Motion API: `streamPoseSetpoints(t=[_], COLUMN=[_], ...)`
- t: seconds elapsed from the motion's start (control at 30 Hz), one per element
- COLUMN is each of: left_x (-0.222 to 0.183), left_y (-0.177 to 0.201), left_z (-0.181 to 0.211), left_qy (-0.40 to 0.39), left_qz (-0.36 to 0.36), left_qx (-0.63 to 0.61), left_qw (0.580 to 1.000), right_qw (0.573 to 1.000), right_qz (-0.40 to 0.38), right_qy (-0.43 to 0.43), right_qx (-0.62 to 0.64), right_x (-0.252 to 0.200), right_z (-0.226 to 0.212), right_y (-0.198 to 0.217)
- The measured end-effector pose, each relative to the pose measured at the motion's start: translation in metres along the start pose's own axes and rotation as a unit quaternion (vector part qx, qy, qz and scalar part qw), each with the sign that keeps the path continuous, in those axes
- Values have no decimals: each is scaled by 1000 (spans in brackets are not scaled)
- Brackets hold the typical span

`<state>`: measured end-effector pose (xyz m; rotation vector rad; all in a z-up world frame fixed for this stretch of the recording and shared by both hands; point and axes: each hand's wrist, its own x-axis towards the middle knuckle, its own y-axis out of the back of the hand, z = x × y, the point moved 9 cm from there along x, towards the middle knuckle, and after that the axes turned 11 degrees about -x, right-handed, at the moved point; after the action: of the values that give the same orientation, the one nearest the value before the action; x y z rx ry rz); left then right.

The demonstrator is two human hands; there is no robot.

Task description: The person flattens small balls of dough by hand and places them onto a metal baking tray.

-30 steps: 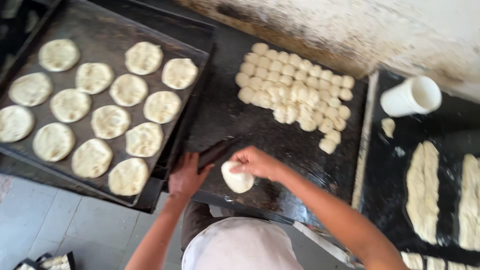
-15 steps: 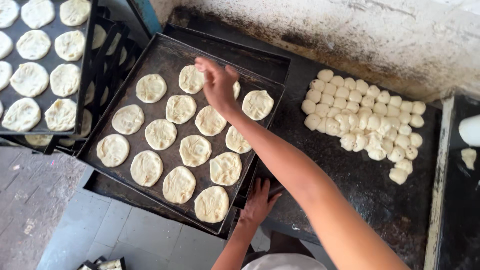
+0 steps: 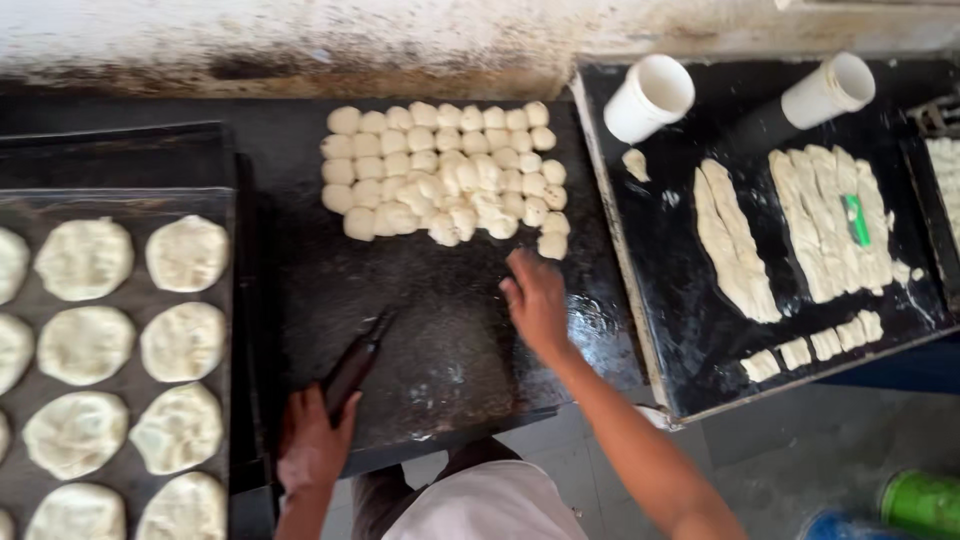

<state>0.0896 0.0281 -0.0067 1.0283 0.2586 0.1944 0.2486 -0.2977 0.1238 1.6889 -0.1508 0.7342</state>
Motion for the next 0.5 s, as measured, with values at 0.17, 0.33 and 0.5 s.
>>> streamPoseSetpoints(t=[0.17, 0.33, 0.5], left_x=[-6, -22, -21], left_y=[6, 24, 24], left_z=[12, 29, 33], left_qy=[11, 37, 76], left_qz=[46, 152, 158], left_qx=[29, 16, 18], left_qw=[998, 988, 984], right_qw=[987, 946, 961], right_qz=[-128, -54, -128], right_qy=[-93, 40, 200], right_qx=[-13, 319, 143], right_x=[23, -15, -58], right_z=[98, -7, -94], right_y=[-41, -15, -11])
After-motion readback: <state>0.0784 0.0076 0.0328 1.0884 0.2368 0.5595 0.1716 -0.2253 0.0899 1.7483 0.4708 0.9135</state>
